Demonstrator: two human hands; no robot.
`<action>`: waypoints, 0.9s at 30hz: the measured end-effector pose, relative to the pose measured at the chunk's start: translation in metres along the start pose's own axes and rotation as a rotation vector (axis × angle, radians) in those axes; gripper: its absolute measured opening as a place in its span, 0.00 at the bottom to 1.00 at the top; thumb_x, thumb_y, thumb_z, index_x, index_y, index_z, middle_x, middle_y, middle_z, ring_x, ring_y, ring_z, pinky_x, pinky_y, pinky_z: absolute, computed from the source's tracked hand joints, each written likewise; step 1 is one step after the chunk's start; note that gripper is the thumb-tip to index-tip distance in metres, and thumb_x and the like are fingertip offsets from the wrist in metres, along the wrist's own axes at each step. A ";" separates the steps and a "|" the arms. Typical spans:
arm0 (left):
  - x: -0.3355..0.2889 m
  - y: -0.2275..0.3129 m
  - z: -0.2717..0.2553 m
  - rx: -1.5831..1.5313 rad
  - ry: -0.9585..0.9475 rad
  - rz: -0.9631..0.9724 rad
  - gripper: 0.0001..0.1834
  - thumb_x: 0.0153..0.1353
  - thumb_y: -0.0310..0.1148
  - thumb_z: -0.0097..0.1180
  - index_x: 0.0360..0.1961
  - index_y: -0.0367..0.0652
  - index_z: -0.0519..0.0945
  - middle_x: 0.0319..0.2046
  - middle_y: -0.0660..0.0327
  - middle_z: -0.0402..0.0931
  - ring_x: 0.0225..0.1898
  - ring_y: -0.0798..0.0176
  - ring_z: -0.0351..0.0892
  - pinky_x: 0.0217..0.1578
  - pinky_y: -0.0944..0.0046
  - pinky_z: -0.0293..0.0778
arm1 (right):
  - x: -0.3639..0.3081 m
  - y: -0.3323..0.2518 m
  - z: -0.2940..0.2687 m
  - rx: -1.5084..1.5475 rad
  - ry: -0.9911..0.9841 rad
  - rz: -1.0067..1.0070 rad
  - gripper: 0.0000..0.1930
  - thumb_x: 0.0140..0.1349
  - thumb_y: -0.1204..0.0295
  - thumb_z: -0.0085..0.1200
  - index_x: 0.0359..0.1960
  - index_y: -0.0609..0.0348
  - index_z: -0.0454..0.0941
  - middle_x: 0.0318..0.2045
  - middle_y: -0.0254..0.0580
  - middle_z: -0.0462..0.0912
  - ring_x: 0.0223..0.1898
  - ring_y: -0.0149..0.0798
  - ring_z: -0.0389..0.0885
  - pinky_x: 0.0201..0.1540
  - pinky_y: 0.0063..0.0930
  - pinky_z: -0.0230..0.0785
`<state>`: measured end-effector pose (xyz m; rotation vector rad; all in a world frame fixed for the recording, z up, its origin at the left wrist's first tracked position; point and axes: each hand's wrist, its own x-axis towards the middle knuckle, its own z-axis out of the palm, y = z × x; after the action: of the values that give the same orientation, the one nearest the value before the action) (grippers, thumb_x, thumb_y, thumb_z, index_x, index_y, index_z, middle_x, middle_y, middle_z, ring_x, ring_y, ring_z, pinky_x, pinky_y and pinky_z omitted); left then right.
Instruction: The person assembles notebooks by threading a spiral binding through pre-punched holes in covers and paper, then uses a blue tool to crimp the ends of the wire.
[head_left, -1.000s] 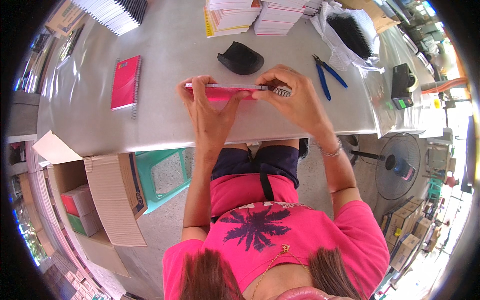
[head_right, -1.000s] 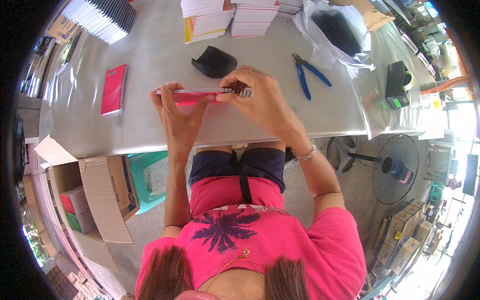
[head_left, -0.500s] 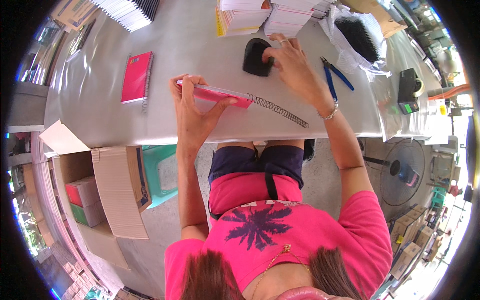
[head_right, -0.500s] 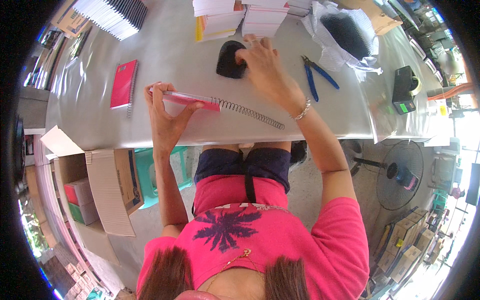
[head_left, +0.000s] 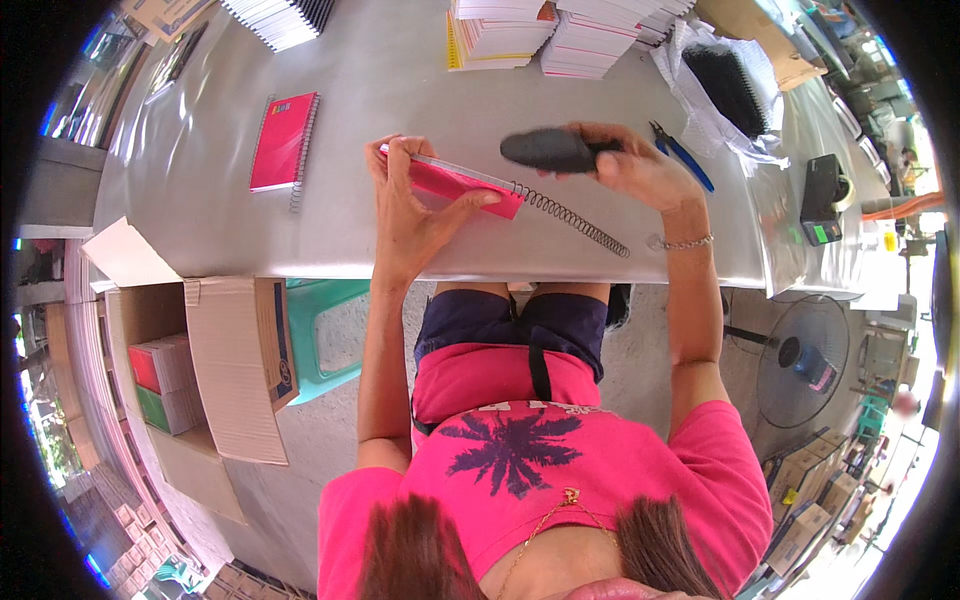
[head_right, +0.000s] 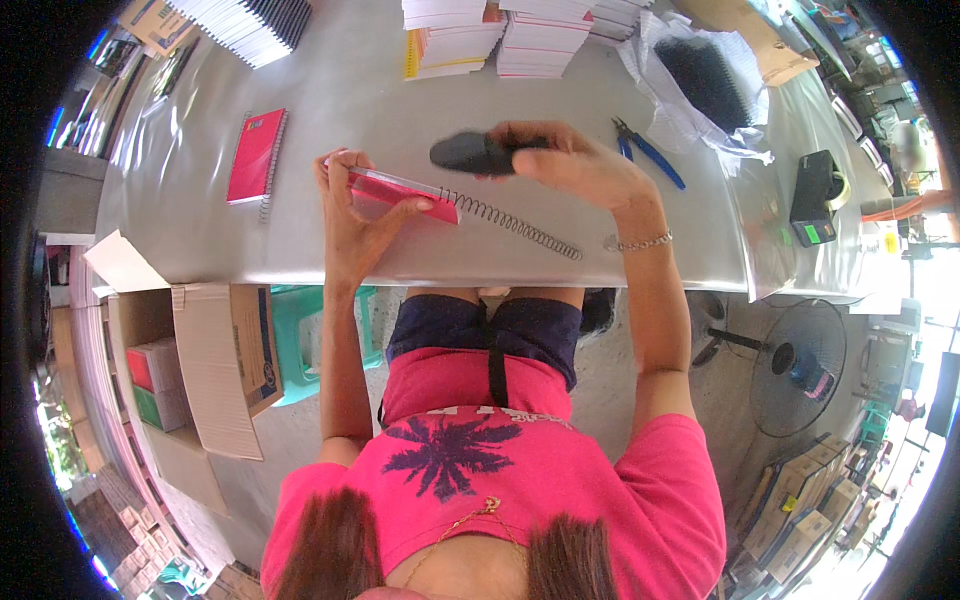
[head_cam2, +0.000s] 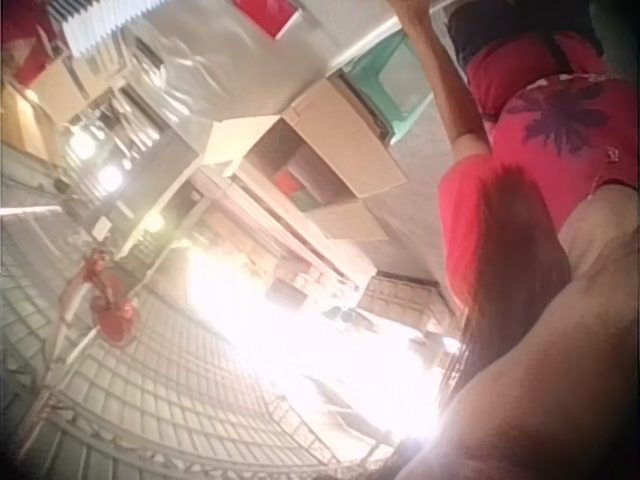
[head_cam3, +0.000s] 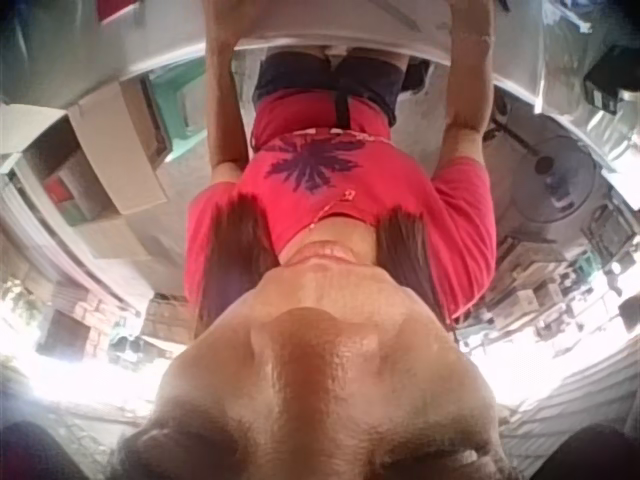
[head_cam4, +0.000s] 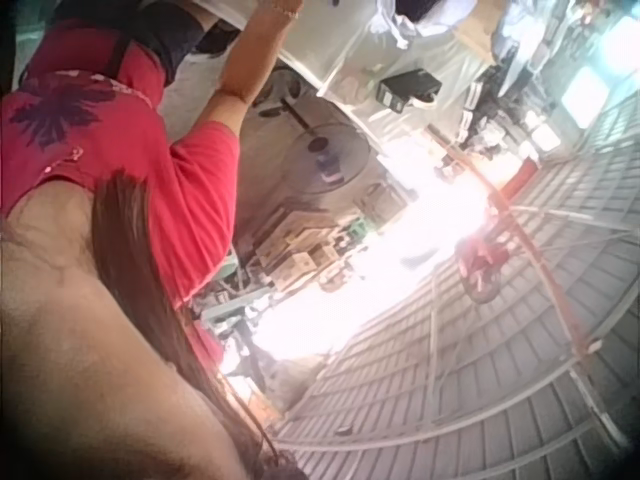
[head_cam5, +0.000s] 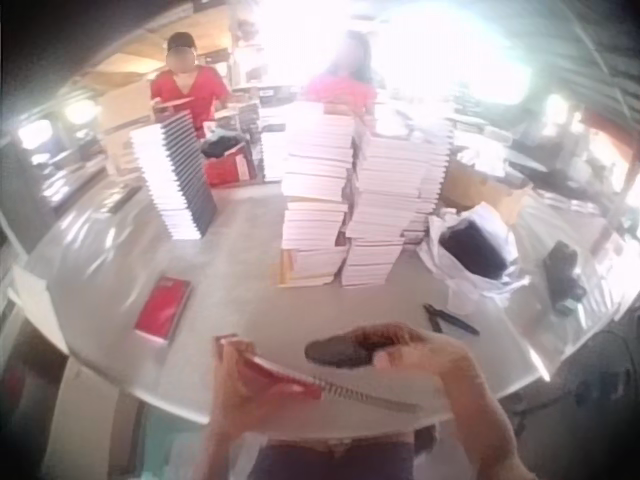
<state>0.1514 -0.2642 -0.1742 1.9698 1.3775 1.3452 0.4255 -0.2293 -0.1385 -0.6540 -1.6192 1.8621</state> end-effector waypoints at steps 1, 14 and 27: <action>0.000 0.000 0.000 -0.012 -0.003 -0.009 0.38 0.34 0.39 0.81 0.43 0.40 0.68 0.42 0.56 0.62 0.48 0.53 0.63 0.49 0.57 0.66 | -0.004 -0.001 0.005 -0.054 0.006 -0.009 0.28 0.60 0.59 0.64 0.57 0.65 0.74 0.51 0.41 0.79 0.52 0.31 0.75 0.57 0.26 0.65; 0.009 -0.003 0.002 -0.033 -0.021 -0.036 0.39 0.34 0.42 0.81 0.43 0.39 0.68 0.43 0.54 0.62 0.49 0.51 0.63 0.50 0.55 0.67 | 0.007 0.019 0.034 -1.151 0.588 0.127 0.23 0.53 0.60 0.68 0.49 0.55 0.80 0.60 0.52 0.71 0.64 0.50 0.68 0.64 0.35 0.60; -0.001 -0.021 0.012 -0.435 -0.030 -0.145 0.60 0.33 0.38 0.83 0.63 0.43 0.53 0.55 0.55 0.56 0.57 0.54 0.62 0.56 0.55 0.68 | -0.008 -0.014 0.024 -0.323 0.026 -0.020 0.25 0.57 0.64 0.65 0.53 0.66 0.78 0.50 0.43 0.80 0.53 0.33 0.76 0.57 0.30 0.68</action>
<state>0.1513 -0.2536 -0.1962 1.5673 1.0776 1.3992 0.4161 -0.2503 -0.1210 -0.7902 -1.9215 1.5834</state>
